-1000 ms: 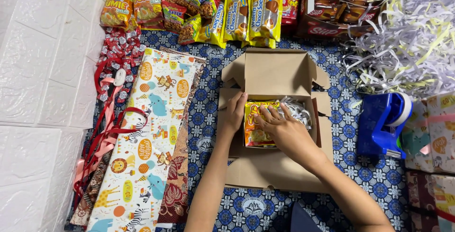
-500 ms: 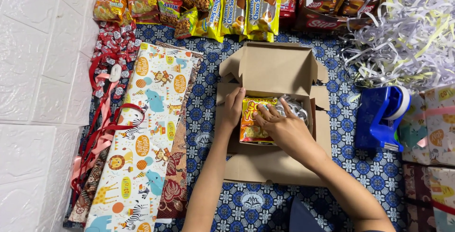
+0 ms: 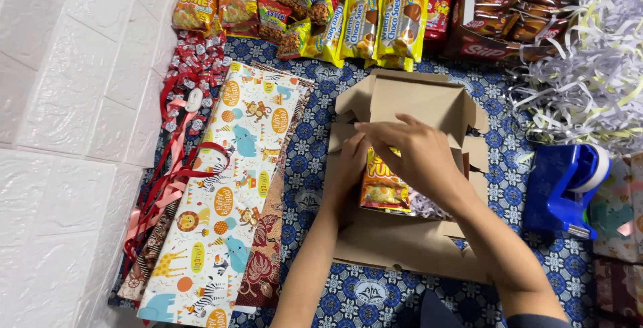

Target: A person is seen filling a small cardboard box with various snack packets and then wrapping the box with decorative paper.

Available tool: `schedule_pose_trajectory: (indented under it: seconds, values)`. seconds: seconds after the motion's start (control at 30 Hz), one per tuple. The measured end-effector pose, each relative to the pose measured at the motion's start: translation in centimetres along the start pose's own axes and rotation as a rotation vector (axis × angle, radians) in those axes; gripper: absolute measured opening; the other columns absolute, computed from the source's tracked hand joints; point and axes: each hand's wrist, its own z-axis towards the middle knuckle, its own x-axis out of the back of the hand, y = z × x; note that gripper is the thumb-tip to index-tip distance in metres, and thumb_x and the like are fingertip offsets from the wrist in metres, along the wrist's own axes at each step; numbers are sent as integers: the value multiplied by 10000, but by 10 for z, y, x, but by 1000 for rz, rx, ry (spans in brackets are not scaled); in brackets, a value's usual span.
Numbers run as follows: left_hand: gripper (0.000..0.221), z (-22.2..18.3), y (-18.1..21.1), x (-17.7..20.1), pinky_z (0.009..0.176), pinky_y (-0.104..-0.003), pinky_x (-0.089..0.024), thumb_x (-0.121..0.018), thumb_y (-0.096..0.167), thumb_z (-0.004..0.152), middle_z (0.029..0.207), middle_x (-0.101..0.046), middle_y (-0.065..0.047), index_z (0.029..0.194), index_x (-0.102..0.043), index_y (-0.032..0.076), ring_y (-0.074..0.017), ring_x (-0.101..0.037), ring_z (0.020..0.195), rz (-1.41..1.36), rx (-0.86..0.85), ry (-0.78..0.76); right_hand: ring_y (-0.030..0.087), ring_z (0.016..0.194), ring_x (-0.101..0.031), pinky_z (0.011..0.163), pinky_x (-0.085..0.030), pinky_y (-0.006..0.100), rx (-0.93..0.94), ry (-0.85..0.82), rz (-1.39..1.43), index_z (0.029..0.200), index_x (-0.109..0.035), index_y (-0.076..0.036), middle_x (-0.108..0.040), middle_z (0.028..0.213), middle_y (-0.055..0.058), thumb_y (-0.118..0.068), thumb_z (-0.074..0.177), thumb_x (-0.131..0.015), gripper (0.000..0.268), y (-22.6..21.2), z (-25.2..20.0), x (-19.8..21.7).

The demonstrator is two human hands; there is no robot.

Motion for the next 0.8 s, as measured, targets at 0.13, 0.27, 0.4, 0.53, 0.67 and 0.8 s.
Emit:
schedule_pose_trajectory:
  seconds: [0.13,0.27,0.4,0.53,0.67,0.8]
  values:
    - [450,15,-104,-44,667,-247,-559,-560,373,934,1249,-582,12,1364,-543,237,-114,-611,1072,725,-632,324,215,790,-736,669,-576,405,-112,-59,22,1137,-689,-232,-744,871,1,-243,961,-592,202,-11,105,-22]
    - [515,-2,58,26,828,-462,-460,-461,485,999,812,-637,-213,846,-617,19,-373,-619,885,-149,39,-106,330,855,-715,665,-552,508,-141,-221,112,1233,-578,-268,-734,986,34,-279,956,-583,277,35,202,-112]
    - [403,-2,63,32,754,-402,-464,-513,358,996,696,-577,-177,760,-544,33,-224,-589,782,-205,16,-80,286,502,-651,429,-505,354,-306,-437,227,1396,-495,-306,-698,931,212,-357,992,-530,409,60,241,-175]
    - [355,-4,69,35,696,-401,-458,-492,282,970,651,-503,-219,751,-511,3,-204,-527,699,-260,-5,-114,223,506,-665,419,-519,296,-288,-341,331,1290,-591,-75,-675,719,180,-242,1003,-524,339,56,245,-185]
    - [422,0,65,35,695,-430,-457,-505,371,988,692,-525,-246,767,-535,12,-316,-556,691,-252,12,-126,232,484,-645,419,-498,289,-238,-239,350,1187,-651,-43,-657,705,206,-170,968,-584,262,58,249,-169]
    - [432,2,63,33,507,-305,-276,-427,421,992,575,-397,19,677,-329,142,-91,-418,527,-351,-20,-176,133,462,-544,426,-421,303,-68,-160,320,1040,-702,-91,-735,857,100,-156,996,-605,125,27,228,-75]
